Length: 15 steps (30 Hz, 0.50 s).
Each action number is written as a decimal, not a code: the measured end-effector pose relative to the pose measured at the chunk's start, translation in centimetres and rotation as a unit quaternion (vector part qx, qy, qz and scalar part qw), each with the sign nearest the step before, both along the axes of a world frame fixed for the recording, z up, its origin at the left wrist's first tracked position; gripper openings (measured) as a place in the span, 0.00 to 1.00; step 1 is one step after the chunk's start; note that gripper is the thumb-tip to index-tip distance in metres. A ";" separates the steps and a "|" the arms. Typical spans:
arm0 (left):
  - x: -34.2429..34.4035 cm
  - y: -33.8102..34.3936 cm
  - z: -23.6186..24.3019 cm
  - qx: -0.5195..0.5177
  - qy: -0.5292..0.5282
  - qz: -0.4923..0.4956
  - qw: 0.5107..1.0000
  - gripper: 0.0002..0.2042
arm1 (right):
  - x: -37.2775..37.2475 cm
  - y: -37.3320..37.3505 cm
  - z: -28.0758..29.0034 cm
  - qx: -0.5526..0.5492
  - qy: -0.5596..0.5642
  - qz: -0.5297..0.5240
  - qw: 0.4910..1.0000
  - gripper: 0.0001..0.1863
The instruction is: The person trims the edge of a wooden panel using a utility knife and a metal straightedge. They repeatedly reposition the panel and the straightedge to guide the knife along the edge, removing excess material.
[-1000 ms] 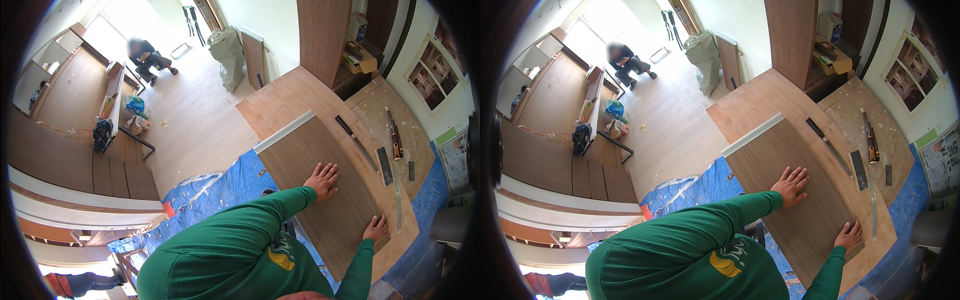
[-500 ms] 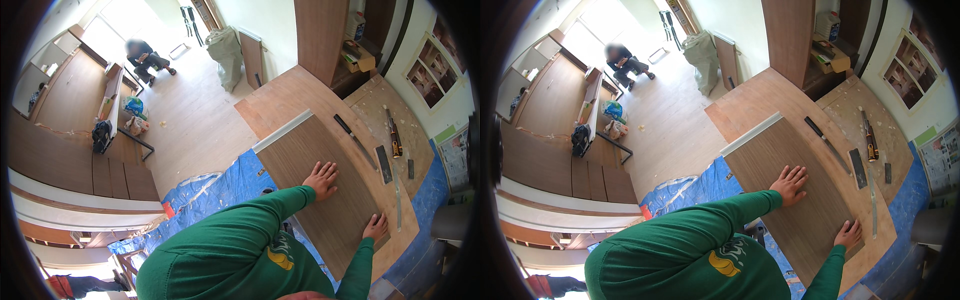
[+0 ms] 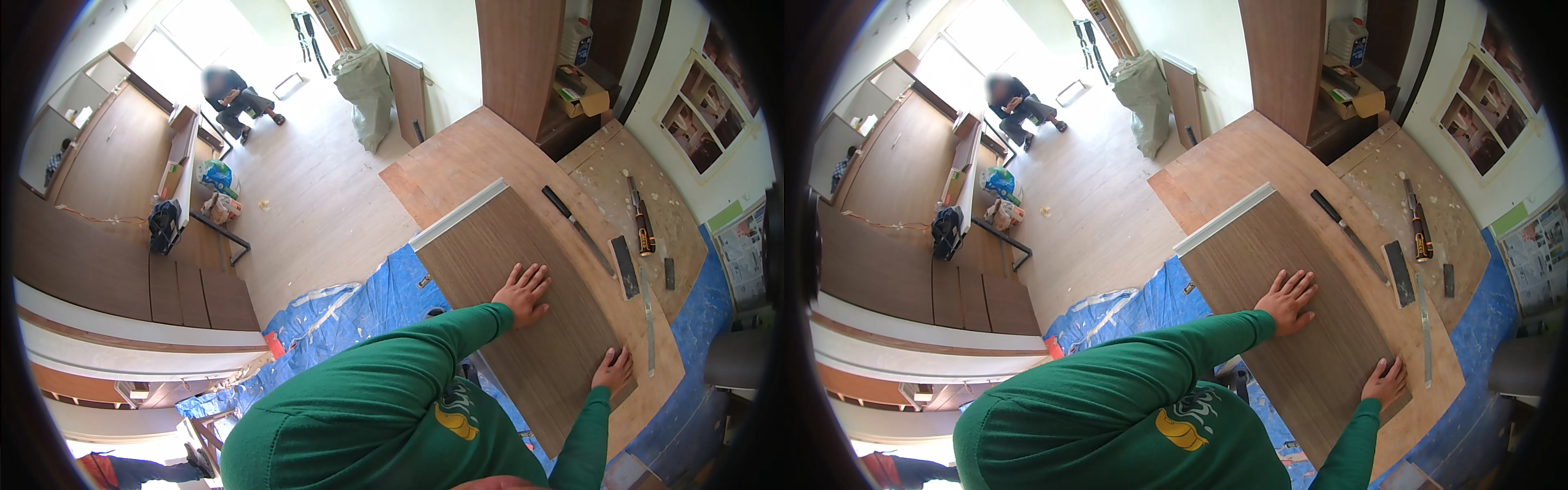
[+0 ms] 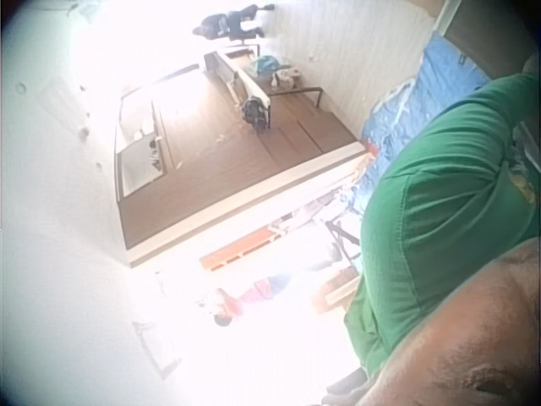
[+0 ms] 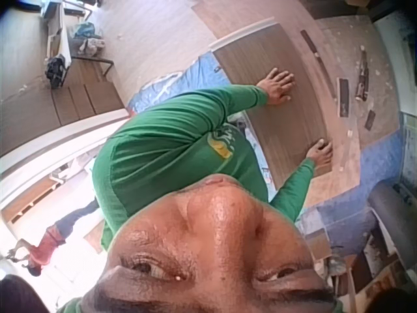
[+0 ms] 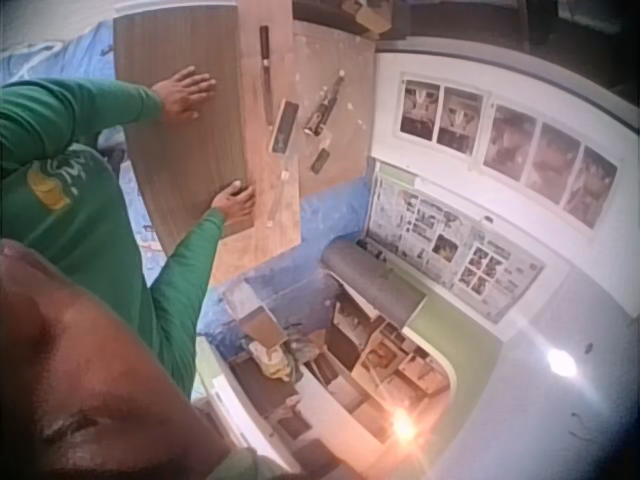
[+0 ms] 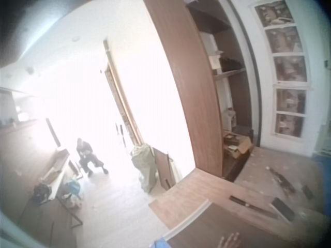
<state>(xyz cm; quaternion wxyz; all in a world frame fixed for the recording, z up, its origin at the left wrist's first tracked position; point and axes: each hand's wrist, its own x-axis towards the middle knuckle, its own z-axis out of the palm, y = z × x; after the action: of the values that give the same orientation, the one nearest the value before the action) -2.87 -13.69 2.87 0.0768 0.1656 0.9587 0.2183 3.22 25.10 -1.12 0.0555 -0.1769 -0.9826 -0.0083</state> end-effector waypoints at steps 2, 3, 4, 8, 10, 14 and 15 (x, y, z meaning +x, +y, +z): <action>0.0 0.0 -0.2 0.000 0.004 0.000 1.000 0.36 | 0.0 0.0 0.0 0.004 0.001 0.000 1.000 0.32; 0.0 0.0 -0.3 0.001 0.006 0.000 1.000 0.36 | 0.0 0.0 -0.1 0.006 0.002 0.001 1.000 0.32; 0.0 0.0 -0.4 0.001 0.008 0.000 1.000 0.36 | 0.0 0.0 -0.1 0.005 0.003 0.001 1.000 0.32; 0.0 0.0 -0.4 0.000 0.006 0.001 1.000 0.36 | 0.0 0.0 -0.1 0.002 0.008 0.005 1.000 0.33; -0.1 0.1 -0.1 -0.001 0.001 -0.001 1.000 0.36 | 0.0 0.1 -0.1 0.001 0.008 0.003 1.000 0.33; 0.0 -0.1 0.0 -0.006 -0.004 0.000 1.000 0.36 | -0.1 0.2 -0.4 -0.004 0.003 0.003 1.000 0.32; 0.0 -0.1 -0.1 -0.006 -0.004 0.000 1.000 0.36 | -0.1 0.2 -0.3 -0.005 0.003 0.004 1.000 0.32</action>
<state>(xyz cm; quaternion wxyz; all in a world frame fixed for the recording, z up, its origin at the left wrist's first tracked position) -2.90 -13.78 2.78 0.0817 0.1646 0.9595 0.2136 3.14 25.26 -1.45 0.0579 -0.1729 -0.9832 -0.0028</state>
